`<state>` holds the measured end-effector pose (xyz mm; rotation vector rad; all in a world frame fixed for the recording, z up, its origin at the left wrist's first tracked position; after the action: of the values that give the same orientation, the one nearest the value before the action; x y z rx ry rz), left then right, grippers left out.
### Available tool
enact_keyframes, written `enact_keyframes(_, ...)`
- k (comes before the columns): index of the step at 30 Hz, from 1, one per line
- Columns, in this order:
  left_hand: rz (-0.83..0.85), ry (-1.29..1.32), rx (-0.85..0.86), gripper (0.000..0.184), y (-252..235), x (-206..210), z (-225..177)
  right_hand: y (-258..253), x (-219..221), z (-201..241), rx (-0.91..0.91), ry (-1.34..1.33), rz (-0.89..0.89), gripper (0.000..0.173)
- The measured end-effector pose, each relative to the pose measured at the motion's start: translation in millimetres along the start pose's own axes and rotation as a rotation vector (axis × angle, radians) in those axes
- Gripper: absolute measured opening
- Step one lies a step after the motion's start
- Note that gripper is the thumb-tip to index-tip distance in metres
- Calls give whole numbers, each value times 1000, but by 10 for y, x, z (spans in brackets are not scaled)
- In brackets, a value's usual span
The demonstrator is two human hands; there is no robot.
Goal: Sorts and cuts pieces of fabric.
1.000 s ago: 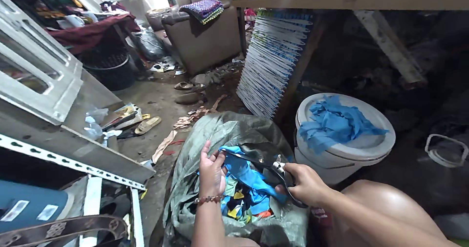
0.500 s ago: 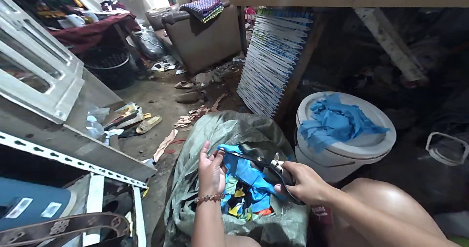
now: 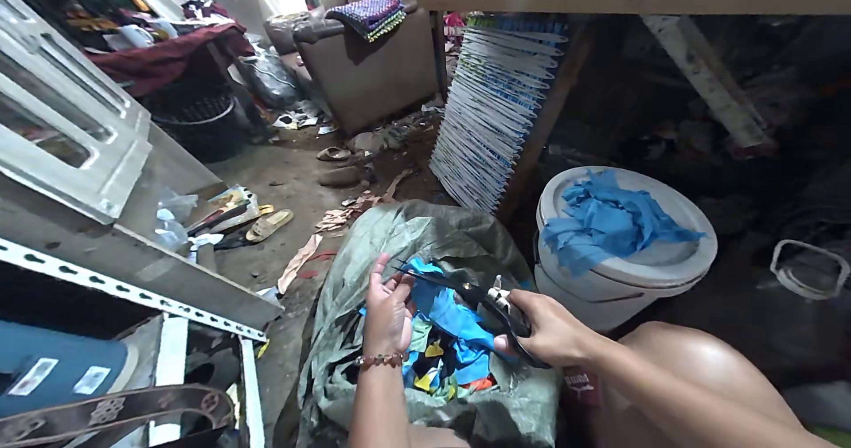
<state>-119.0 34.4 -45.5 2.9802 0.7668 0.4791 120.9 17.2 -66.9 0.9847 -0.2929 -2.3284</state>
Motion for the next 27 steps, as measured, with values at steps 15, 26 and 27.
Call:
enact_keyframes(15, 88, -30, -9, 57, 119, 18, -139, -151, -148, 430, -95, -137, -93, 59)
enact_keyframes(26, 653, 43, 337, 106, 553, 649, -88, -56, -435, 1221, -332, -703, -11, 39)
enact_keyframes(27, 750, 39, 229, 93, 638, 742, 102, 28, -602, 1240, -329, -684, -53, 36)
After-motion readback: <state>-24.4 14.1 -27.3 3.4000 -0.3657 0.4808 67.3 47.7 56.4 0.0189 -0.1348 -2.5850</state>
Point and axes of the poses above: each hand's wrist, its own y-axis away from the middle knuckle, its own x-axis out of the palm, z = x × y, the point moved 9 cm from there along -y, towards the middle knuckle, and after that the axes turned 8 degrees about x, right-handed, at the moved point
